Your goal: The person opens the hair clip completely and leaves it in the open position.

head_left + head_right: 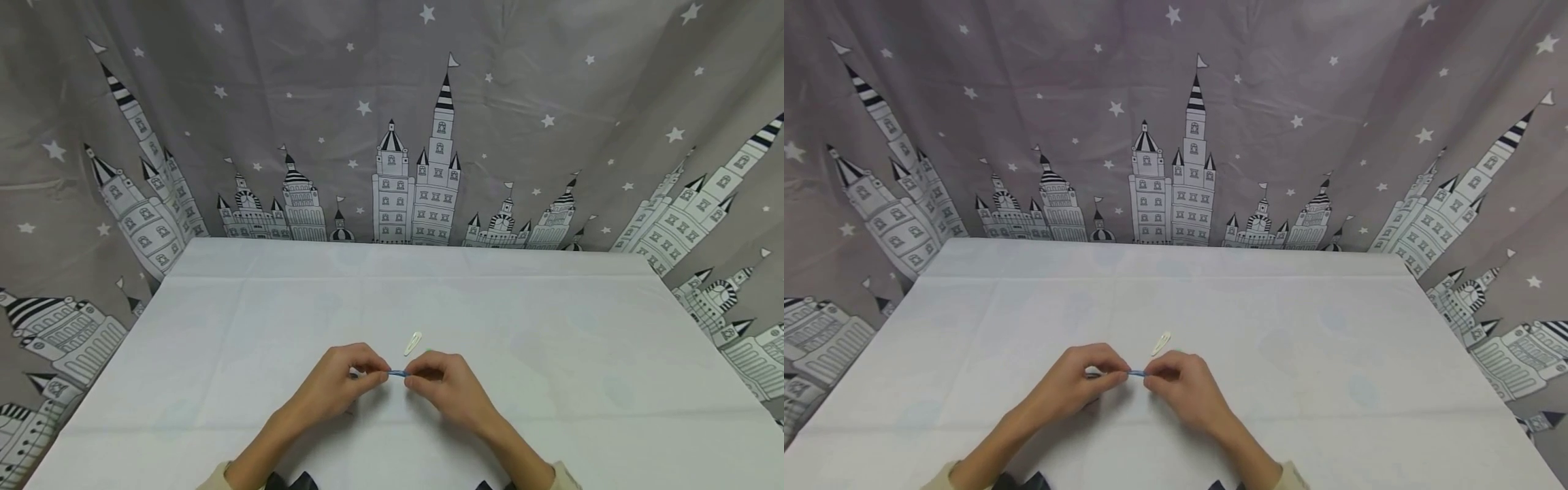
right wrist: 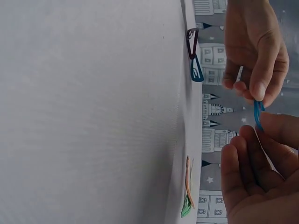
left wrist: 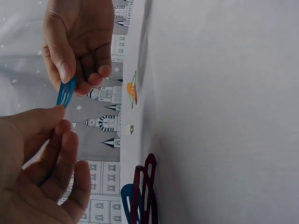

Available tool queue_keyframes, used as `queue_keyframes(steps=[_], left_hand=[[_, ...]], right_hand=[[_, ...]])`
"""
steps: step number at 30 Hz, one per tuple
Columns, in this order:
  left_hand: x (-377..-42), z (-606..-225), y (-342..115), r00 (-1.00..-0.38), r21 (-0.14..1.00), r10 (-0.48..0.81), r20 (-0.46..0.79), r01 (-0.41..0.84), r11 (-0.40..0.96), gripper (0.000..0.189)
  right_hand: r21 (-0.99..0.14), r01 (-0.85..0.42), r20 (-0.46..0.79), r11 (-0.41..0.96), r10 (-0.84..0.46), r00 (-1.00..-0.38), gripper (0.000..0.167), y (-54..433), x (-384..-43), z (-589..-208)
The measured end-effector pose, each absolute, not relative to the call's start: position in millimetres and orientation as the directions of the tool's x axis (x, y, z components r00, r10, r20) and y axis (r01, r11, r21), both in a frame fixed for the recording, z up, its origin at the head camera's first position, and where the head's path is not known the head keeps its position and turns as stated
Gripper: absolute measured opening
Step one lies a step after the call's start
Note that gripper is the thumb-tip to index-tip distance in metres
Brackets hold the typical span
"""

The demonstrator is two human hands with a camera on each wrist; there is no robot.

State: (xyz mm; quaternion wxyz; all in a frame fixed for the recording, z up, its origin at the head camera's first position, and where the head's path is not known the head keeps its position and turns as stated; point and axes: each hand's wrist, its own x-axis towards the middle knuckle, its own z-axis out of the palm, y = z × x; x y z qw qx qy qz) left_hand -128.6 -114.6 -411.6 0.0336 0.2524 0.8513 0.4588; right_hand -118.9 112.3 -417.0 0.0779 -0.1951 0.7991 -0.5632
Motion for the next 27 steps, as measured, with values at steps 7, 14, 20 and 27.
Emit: queue_keyframes(steps=[7,14,20,27], left_hand=[[-119.5,-408.5,-116.3,-0.806,0.761,0.543,0.236,0.501,0.412,0.004],[-114.0,-407.0,-117.3,-0.802,0.769,0.563,0.201,0.485,0.416,0.006],[-111.9,-409.7,-118.7,-0.787,0.775,0.577,0.217,0.498,0.388,0.008],[-111.6,-410.7,-117.5,-0.786,0.782,0.573,0.235,0.502,0.368,0.009]], right_hand=[[-0.942,-0.222,0.095,0.253,-0.43,-0.898,0.009,113.9,-111.5,-412.9],[-0.942,-0.24,0.113,0.236,-0.452,-0.885,0.008,112.8,-106.1,-412.6],[-0.931,-0.27,0.127,0.245,-0.477,-0.869,0.007,112.7,-102.9,-417.3],[-0.897,-0.353,0.197,0.267,-0.472,-0.859,0.006,113.8,-102.1,-420.0]])
